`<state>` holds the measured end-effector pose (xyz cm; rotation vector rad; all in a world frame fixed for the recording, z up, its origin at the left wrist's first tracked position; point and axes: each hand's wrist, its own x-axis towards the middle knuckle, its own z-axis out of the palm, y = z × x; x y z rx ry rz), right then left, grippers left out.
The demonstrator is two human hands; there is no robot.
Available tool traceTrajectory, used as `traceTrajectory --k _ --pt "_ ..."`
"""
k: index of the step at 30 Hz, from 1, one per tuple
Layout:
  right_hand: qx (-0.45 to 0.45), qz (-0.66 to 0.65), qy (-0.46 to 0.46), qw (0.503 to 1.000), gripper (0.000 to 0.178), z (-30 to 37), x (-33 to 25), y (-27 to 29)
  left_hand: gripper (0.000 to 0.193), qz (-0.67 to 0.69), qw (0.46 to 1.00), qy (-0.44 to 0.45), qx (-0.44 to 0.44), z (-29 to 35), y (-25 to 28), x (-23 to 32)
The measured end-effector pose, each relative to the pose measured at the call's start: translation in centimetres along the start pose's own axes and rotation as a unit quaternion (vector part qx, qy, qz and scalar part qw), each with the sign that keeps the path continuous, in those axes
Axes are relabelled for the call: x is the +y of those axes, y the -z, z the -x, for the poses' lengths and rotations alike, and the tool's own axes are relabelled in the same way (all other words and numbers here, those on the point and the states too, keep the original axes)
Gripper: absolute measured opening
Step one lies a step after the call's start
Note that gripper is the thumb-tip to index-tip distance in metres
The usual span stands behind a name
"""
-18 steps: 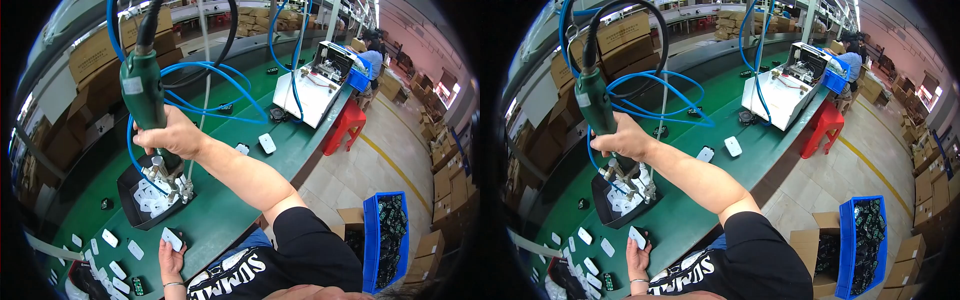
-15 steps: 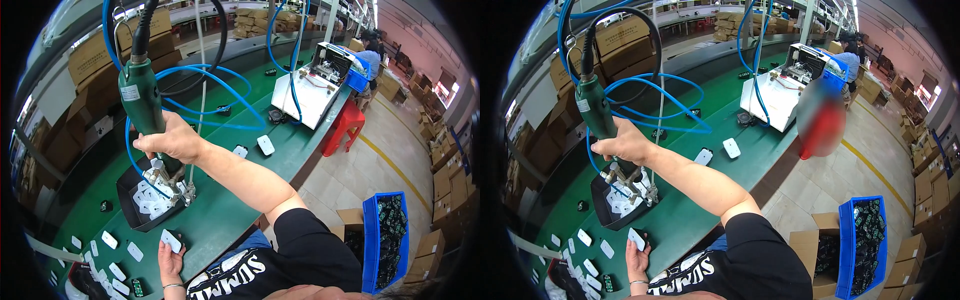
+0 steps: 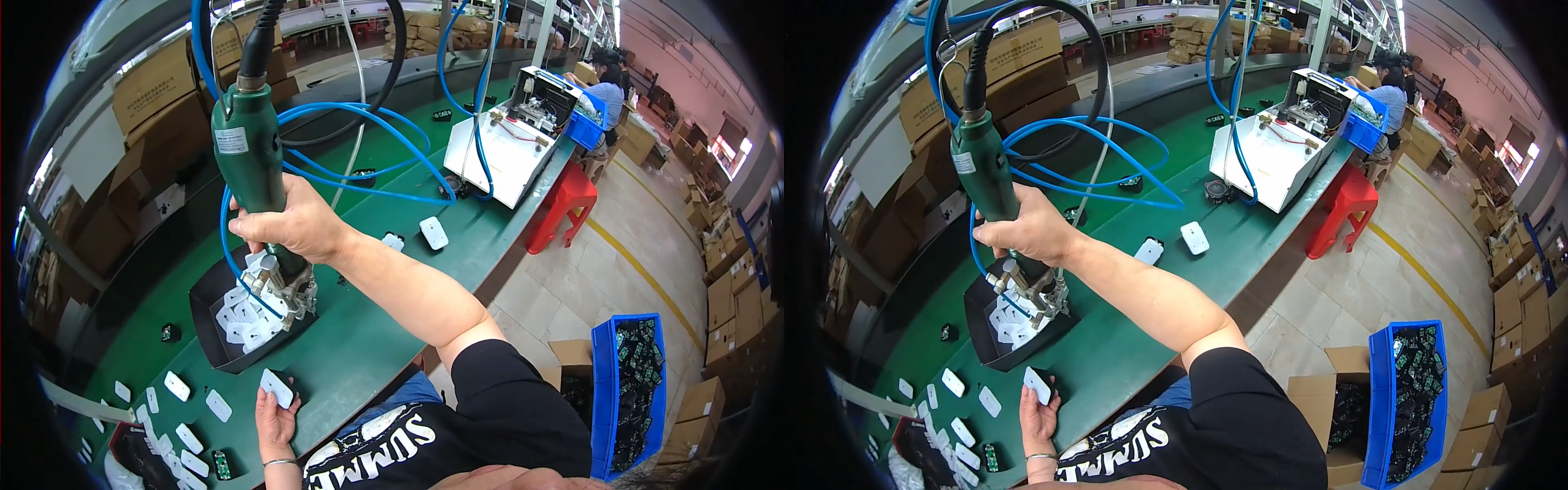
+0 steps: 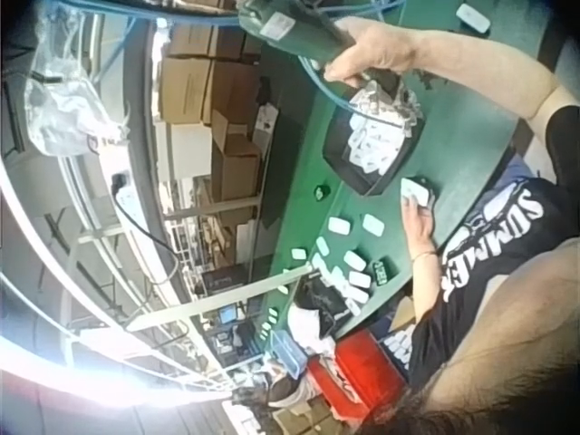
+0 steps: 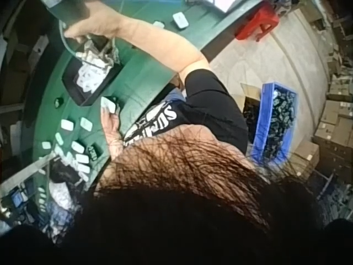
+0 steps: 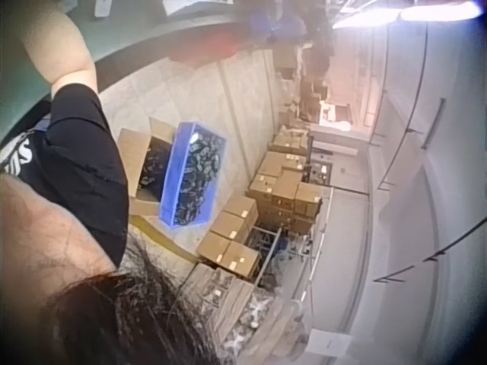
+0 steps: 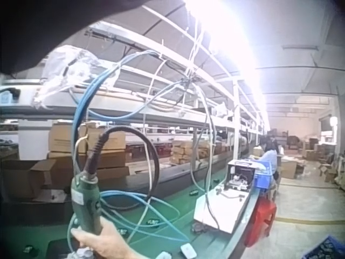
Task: The person assembles electronic components by connecting circuit boards, plastic casings, and wires, then fastens them together with screws using a pneumatic screwdriver.
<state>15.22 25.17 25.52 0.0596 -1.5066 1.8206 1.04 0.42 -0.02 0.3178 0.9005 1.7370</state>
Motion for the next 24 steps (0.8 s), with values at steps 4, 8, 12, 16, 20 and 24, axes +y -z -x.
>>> traceTrajectory --k 4,8,12,16,20,24 --pt "0.013 0.011 -0.011 1.0 0.027 0.28 -0.38 -0.42 0.04 -0.003 1.0 -0.005 0.005 0.31 -0.02 0.06" --pt "0.021 0.023 0.009 0.999 0.027 0.38 0.04 -0.11 0.04 0.0 0.999 0.014 -0.03 0.49 0.04 0.51" --pt "0.013 0.043 0.025 0.999 0.028 0.52 -0.12 0.01 0.041 0.0 0.999 0.01 -0.031 0.51 0.23 0.53" --pt "0.027 0.024 0.008 0.999 0.03 0.6 0.01 0.27 0.041 -0.007 0.999 0.012 -0.032 0.32 0.17 0.54" --pt "0.027 0.04 0.013 0.999 0.032 0.66 -0.3 -0.02 0.042 -0.007 0.999 0.008 -0.034 0.23 0.4 0.67" --pt "0.032 0.018 0.012 0.999 0.034 0.75 0.0 -0.22 0.04 -0.009 1.0 0.002 0.009 0.85 0.19 0.77"
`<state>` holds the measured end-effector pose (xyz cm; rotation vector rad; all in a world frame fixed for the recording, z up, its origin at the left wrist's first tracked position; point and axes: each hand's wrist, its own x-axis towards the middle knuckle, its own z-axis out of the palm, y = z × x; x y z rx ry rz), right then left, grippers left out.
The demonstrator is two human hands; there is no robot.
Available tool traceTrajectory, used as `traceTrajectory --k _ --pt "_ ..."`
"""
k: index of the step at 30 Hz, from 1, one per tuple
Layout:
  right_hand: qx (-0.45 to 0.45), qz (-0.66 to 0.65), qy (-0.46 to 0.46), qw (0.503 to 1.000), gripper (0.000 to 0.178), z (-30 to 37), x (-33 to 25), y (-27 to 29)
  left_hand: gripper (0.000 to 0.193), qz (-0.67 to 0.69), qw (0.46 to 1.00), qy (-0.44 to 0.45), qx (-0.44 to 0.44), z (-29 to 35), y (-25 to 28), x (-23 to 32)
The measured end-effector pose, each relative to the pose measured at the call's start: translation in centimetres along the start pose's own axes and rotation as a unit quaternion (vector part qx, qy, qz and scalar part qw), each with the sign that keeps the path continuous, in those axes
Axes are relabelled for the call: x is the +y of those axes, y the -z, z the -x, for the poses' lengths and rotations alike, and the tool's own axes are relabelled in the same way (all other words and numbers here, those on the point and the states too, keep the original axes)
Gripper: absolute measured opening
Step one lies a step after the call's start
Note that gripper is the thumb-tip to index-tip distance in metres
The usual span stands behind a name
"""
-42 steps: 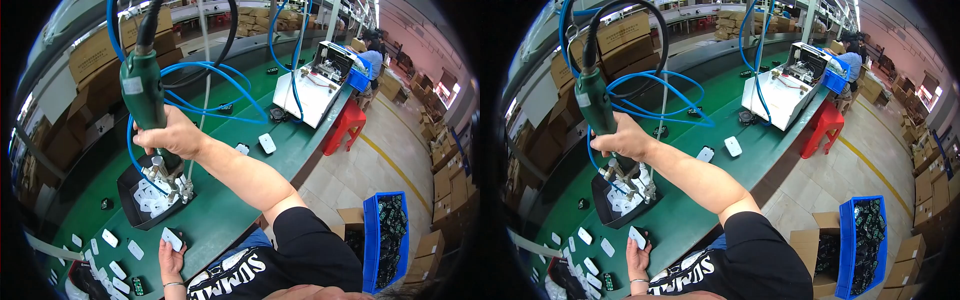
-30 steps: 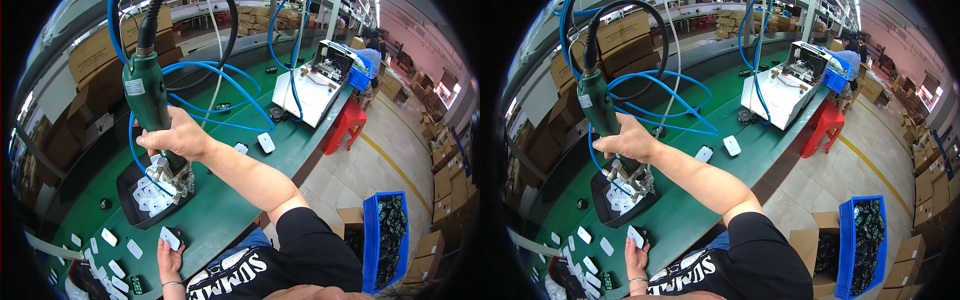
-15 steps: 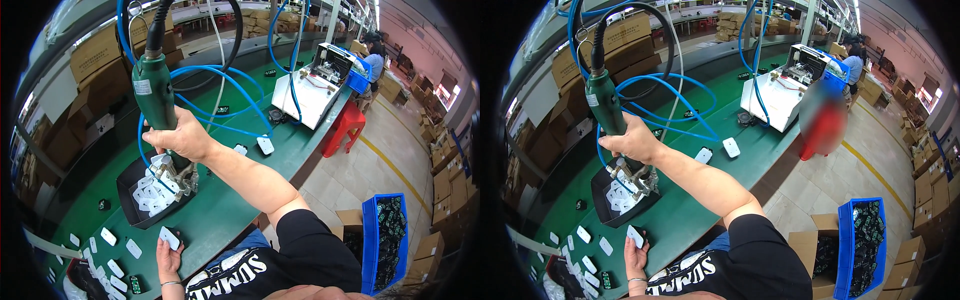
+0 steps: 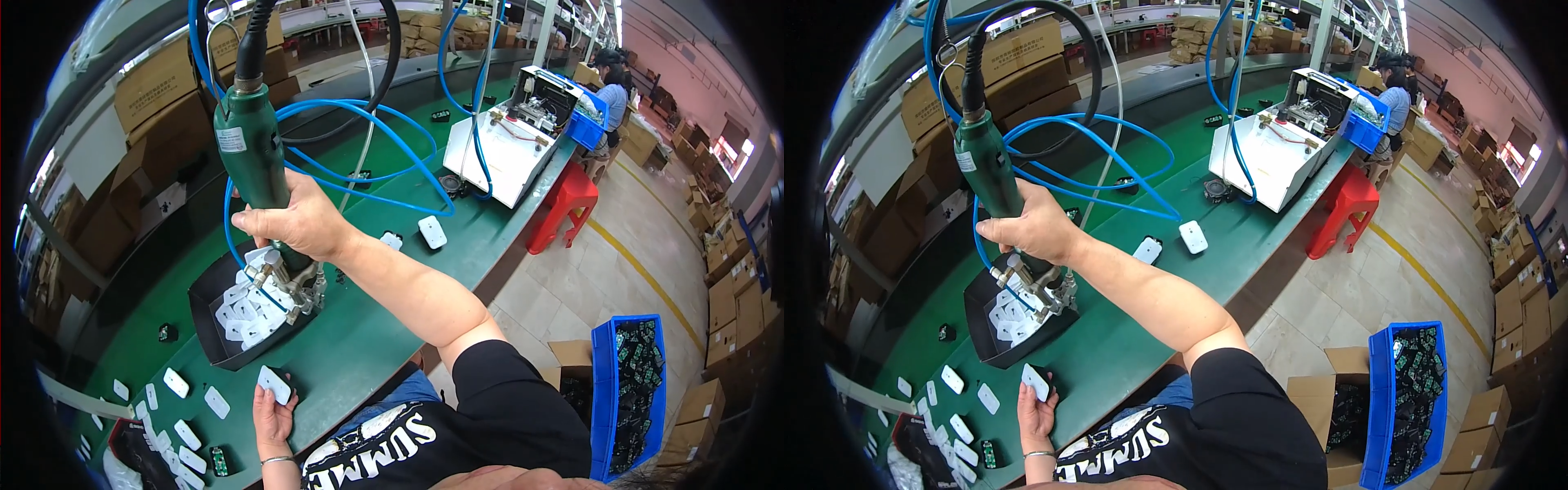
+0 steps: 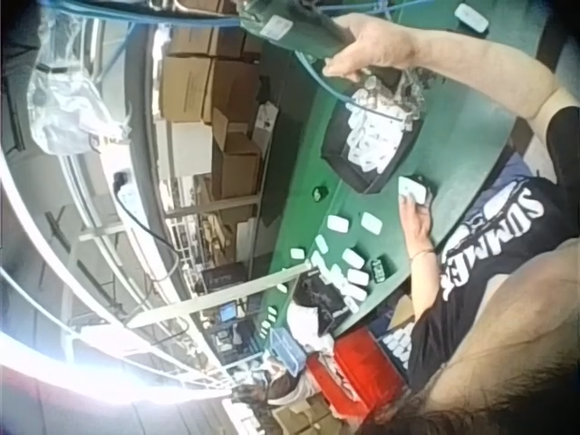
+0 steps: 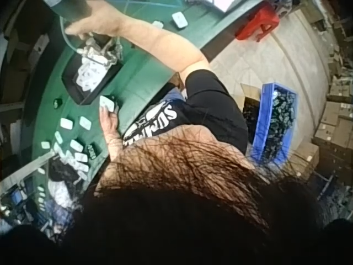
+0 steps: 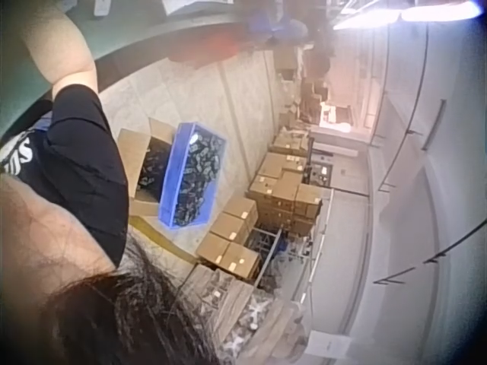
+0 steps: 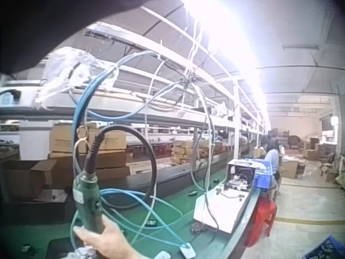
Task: The person assembles electronic components by connecting circuit boards, plastic casings, and wires, then fastens them together with screws using a pneumatic screwdriver.
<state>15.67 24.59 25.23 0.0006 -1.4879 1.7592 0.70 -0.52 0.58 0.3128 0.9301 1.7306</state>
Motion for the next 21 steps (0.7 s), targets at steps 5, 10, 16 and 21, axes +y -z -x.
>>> traceTrajectory --k 5,10,16,21 --pt "0.011 0.244 0.085 0.966 0.017 1.0 1.1 0.0 0.047 -0.272 0.958 -0.01 0.095 0.6 -1.8 -0.2" --pt "-0.024 0.058 0.064 0.996 0.015 -0.5 0.7 2.3 0.048 -0.577 0.798 -0.118 0.129 -1.2 -2.3 0.5" --pt "-0.009 0.049 0.019 0.999 0.034 0.5 0.8 4.1 0.048 -0.657 0.711 -0.176 0.177 0.5 -4.0 1.5" --pt "-0.059 0.057 0.053 0.995 0.067 0.1 0.8 4.7 0.045 -0.529 0.736 -0.422 -0.017 -2.0 -12.2 6.9"
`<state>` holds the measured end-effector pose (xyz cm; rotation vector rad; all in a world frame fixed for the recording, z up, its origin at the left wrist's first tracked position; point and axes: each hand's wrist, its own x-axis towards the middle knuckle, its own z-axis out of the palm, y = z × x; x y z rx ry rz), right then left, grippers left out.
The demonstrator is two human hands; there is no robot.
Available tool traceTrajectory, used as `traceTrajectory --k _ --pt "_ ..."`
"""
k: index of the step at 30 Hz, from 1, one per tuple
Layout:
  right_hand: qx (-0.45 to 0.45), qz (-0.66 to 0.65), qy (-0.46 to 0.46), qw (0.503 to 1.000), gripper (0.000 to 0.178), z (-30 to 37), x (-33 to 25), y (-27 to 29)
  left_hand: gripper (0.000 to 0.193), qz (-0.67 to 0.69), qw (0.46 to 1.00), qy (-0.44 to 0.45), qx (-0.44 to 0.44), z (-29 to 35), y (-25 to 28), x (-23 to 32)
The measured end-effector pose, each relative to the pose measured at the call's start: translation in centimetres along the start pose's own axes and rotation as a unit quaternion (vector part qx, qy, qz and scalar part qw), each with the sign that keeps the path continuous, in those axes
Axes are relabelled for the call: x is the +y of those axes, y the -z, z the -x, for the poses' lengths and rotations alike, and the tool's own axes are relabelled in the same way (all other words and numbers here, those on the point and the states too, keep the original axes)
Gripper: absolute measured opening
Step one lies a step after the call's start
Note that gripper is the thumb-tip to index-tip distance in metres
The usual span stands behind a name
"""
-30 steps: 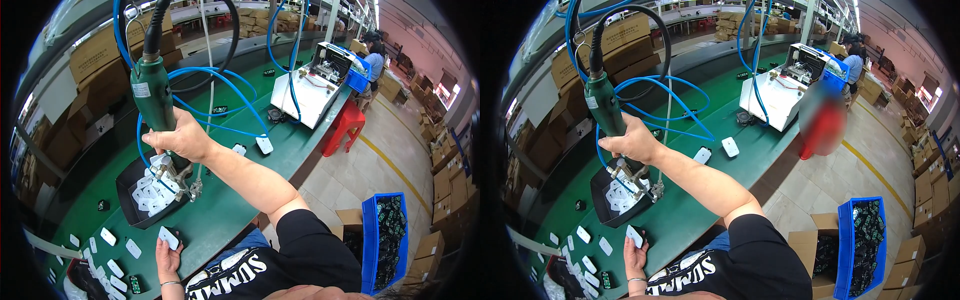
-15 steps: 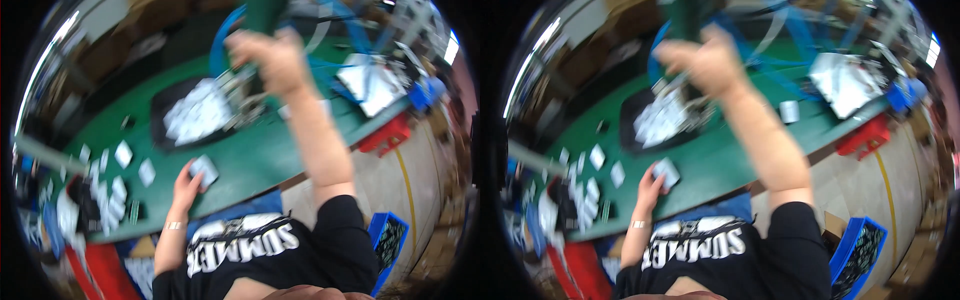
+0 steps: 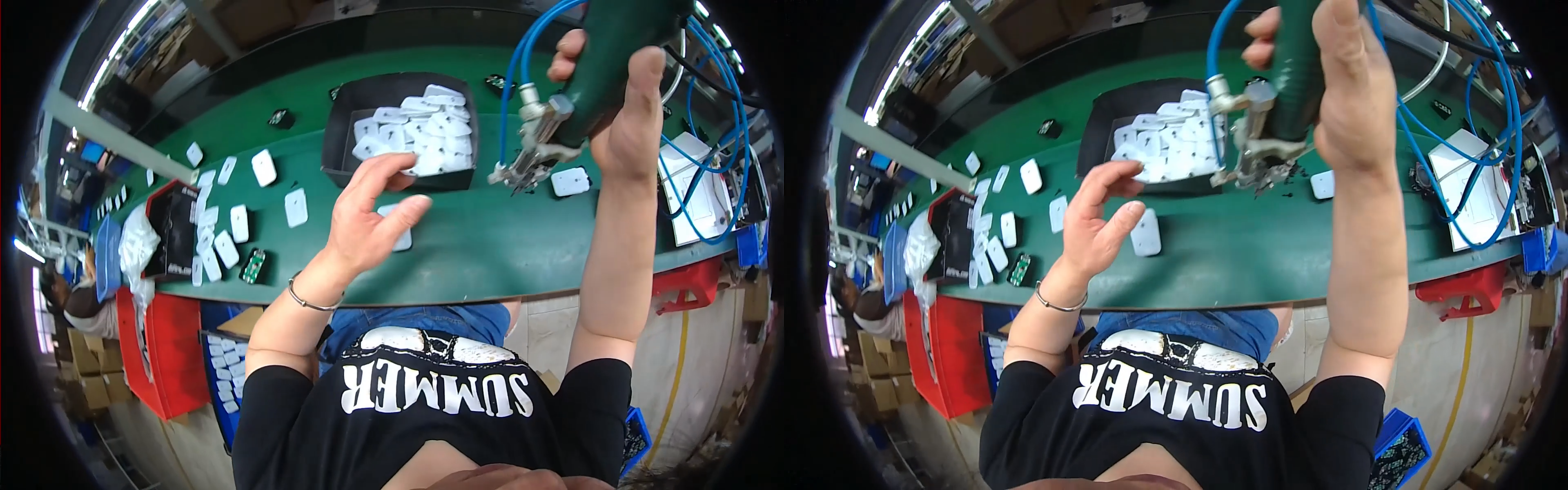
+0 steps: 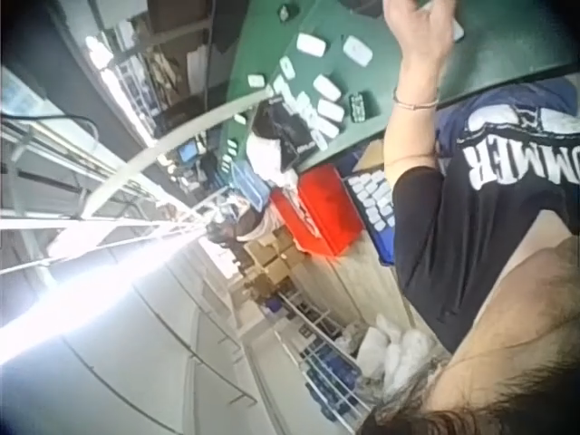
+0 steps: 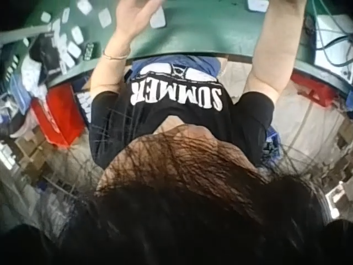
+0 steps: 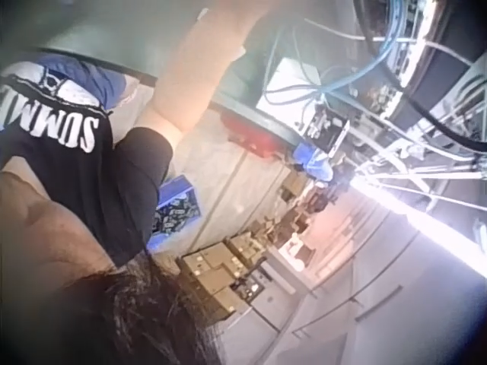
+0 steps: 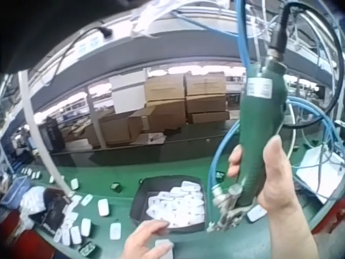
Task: The person assembles electronic components by connecting circuit boards, plastic casings, and wires, then fastens them together with screws using a pneumatic screwdriver.
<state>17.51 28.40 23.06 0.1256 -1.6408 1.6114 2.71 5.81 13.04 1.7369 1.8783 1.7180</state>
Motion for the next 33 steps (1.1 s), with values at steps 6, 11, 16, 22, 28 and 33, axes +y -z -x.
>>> traceTrajectory --k 6,11,16,22,28,33 --pt "0.145 0.077 0.049 0.985 0.089 3.1 0.0 -0.8 0.077 -0.003 0.993 -0.119 0.023 -9.6 -5.8 7.3" --pt "-0.03 0.206 0.027 0.978 0.043 12.9 -0.9 4.5 0.079 -0.096 0.994 -0.018 0.052 -12.7 -9.0 9.1" --pt "0.003 0.091 -0.226 0.97 0.019 21.1 -5.4 12.4 0.035 0.041 0.978 0.147 0.144 -15.6 -9.6 10.6" --pt "0.157 0.11 -0.303 0.933 0.017 25.7 -15.4 21.2 0.025 0.021 0.968 0.157 0.197 -20.0 -13.8 12.4" --pt "0.396 0.366 -0.16 0.827 0.016 22.3 -22.8 39.0 0.025 0.032 0.97 0.14 0.196 -19.2 -14.1 10.5" --pt "0.347 0.643 -0.105 0.674 0.019 17.5 -24.0 54.6 0.016 0.061 0.933 0.235 0.265 -18.9 -15.2 9.3"
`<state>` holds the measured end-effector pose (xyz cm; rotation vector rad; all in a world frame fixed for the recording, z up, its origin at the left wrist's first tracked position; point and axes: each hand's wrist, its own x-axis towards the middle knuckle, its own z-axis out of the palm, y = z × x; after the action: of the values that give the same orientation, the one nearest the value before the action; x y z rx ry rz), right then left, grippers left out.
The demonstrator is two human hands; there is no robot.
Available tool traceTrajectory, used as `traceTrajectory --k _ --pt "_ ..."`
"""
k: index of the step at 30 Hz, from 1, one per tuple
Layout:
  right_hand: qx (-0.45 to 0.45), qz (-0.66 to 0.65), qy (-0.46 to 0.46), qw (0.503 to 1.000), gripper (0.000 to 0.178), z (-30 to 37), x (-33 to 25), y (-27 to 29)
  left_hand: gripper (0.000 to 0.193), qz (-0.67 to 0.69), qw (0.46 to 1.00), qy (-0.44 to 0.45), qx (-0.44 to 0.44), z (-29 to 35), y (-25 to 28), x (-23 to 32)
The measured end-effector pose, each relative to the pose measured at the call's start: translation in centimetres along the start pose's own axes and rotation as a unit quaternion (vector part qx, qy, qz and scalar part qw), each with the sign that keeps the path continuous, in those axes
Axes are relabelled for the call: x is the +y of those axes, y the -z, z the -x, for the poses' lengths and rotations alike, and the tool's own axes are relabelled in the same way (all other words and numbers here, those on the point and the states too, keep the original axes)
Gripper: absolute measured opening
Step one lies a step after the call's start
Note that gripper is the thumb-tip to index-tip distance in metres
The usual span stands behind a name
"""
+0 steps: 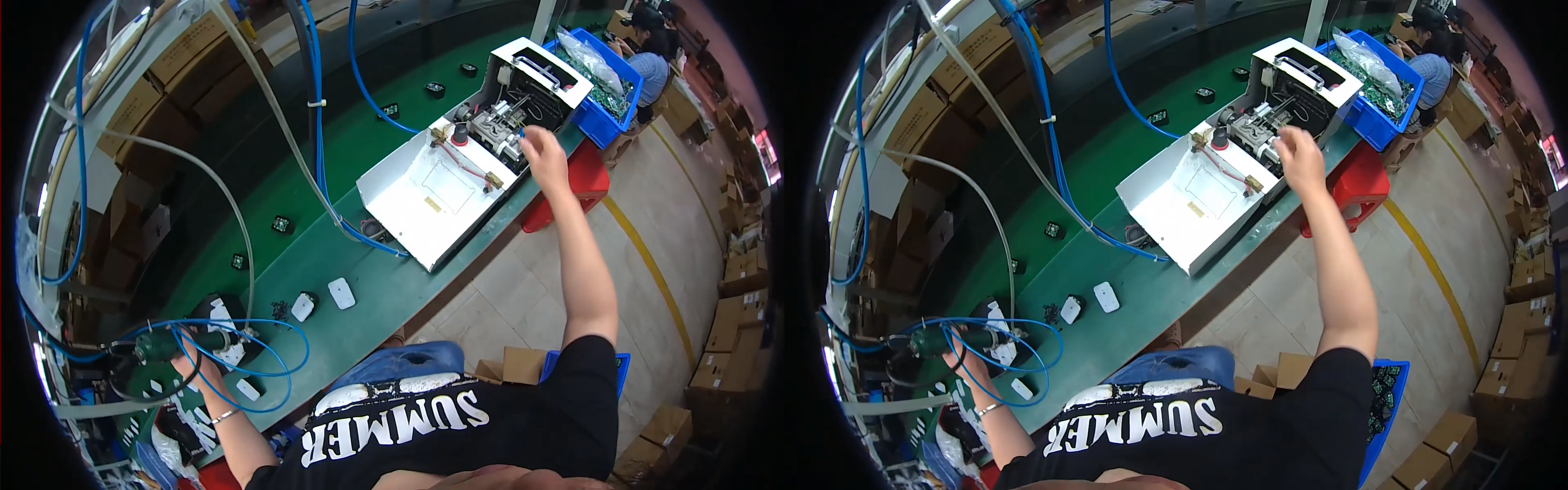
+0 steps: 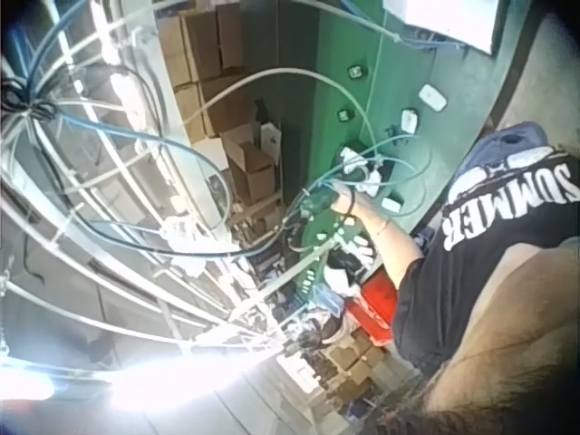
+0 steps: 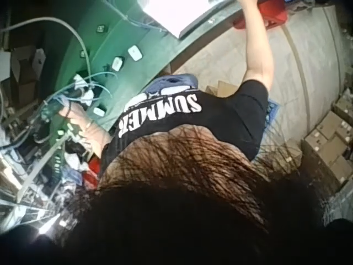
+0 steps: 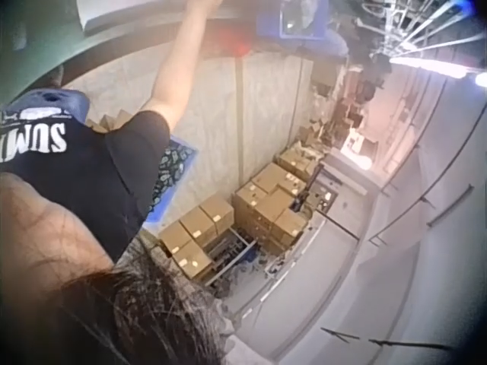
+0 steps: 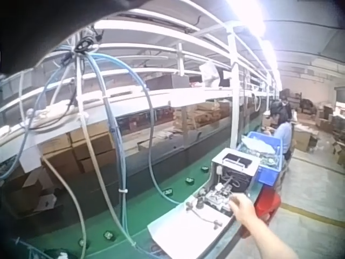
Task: The person assembles electronic components by connecting circuit boards, plastic casings, and wires, then fastens them together with screws using a pneumatic screwdriver.
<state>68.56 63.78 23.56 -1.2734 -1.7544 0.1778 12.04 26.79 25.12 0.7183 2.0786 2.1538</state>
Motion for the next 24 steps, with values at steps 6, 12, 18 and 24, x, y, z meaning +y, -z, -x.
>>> traceTrajectory --k 6,12,18,24 --pt "-0.105 0.112 0.063 0.986 0.025 -7.0 4.6 -2.5 0.02 0.016 0.997 -0.01 0.071 1.9 1.4 -0.2" --pt "-0.184 0.125 0.215 0.951 0.028 -9.8 7.9 -4.7 0.027 -0.062 0.99 0.044 0.117 1.6 3.2 0.0" --pt "-0.129 0.019 0.277 0.952 0.023 -10.1 9.8 -5.6 0.014 -0.023 0.993 0.046 0.109 4.2 0.8 2.7" --pt "-0.11 -0.036 0.246 0.962 0.02 -12.0 9.9 -6.2 0.01 -0.025 0.993 0.062 0.1 6.6 -2.0 4.5"
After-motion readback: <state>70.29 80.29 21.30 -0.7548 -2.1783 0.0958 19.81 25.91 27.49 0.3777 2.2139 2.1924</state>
